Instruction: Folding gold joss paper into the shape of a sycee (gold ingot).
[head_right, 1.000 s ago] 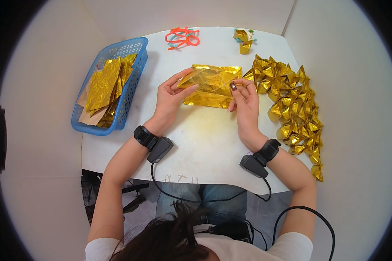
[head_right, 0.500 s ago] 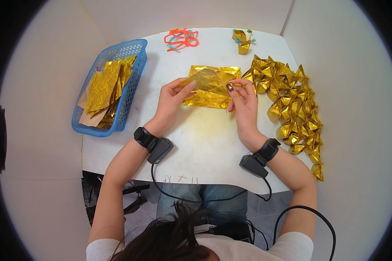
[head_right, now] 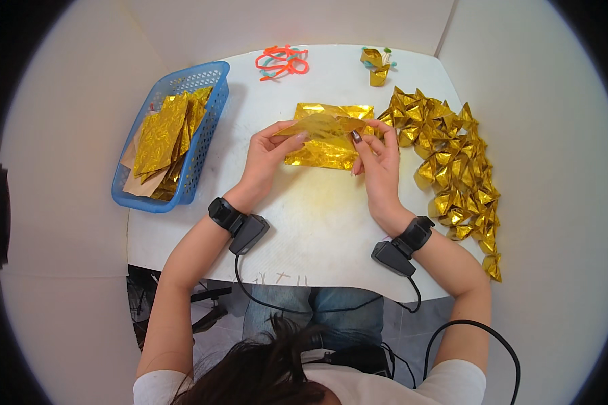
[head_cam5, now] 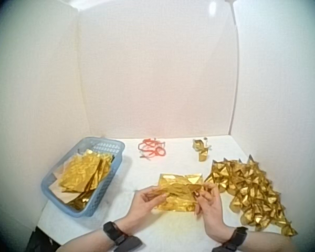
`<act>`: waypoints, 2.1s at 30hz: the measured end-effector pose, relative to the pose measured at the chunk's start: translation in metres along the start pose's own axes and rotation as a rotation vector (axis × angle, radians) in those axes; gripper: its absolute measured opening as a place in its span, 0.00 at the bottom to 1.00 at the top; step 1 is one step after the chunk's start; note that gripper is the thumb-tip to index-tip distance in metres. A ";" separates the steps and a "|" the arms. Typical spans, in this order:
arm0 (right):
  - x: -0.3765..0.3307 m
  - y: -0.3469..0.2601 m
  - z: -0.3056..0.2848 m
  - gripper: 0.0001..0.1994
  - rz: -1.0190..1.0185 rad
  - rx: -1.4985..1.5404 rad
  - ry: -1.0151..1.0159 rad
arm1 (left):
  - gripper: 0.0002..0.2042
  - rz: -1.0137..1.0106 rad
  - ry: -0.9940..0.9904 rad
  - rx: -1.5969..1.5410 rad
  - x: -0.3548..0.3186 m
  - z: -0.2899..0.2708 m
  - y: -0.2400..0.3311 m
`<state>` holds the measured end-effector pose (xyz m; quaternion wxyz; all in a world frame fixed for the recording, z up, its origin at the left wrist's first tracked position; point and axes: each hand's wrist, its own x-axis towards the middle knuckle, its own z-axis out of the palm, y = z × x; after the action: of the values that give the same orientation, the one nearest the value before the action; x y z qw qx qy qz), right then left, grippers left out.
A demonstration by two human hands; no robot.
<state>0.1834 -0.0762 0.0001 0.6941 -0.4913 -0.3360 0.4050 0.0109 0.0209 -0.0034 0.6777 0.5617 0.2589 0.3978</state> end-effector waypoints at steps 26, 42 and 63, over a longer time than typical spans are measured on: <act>0.000 0.000 -0.009 0.10 0.071 0.024 -0.069 | 0.14 -0.052 -0.215 0.068 -0.002 0.000 0.009; -0.001 -0.002 0.002 0.21 0.044 -0.027 -0.052 | 0.13 -0.055 -0.092 0.110 0.000 0.000 0.003; 0.000 0.005 -0.003 0.15 0.023 -0.136 -0.113 | 0.14 -0.089 -0.138 0.120 0.000 0.001 0.002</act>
<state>0.1847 -0.0768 -0.0057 0.6343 -0.5174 -0.3958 0.4163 0.0114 0.0201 -0.0011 0.6759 0.6155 0.2595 0.3115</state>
